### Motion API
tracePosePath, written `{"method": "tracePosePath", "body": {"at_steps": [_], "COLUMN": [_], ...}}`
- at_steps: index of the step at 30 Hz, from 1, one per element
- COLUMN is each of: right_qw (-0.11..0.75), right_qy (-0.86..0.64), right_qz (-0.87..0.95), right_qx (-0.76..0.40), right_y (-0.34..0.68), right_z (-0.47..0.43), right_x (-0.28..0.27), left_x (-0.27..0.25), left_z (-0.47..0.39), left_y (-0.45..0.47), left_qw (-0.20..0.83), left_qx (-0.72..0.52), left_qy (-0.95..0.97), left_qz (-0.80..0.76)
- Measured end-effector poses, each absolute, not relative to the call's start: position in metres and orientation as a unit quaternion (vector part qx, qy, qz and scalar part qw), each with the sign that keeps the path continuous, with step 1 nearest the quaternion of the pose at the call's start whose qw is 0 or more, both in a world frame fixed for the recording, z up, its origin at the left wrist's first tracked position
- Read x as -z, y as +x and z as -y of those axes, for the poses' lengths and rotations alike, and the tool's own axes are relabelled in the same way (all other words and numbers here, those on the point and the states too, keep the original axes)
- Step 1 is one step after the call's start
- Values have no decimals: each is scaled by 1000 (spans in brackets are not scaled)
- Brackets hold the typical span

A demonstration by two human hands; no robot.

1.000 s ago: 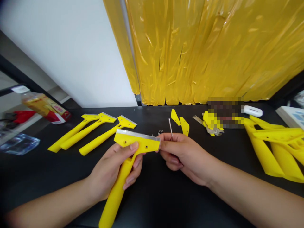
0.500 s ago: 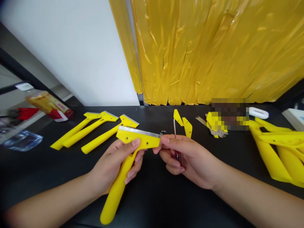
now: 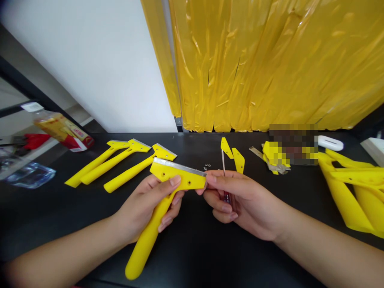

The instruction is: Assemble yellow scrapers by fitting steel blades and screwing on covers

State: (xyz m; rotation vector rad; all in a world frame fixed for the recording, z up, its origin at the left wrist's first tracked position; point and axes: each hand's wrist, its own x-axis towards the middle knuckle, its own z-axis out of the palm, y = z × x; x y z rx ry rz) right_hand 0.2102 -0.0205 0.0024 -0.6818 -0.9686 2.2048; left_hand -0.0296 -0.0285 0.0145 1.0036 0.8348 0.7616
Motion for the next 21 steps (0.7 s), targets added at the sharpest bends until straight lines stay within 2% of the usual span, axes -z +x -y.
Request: {"method": "tracePosePath", "body": {"at_steps": [21], "right_qw": [281], "right_qy": [-246], "right_qz": [340], "right_qx": [-863], "right_y": [202], "right_z": [21], "right_x": [4], "left_x": [-11], "left_z": [35], "left_y": [-28], "left_qw": [791], "left_qx": [-306], "left_qy": [425], "left_qz": [-317]}}
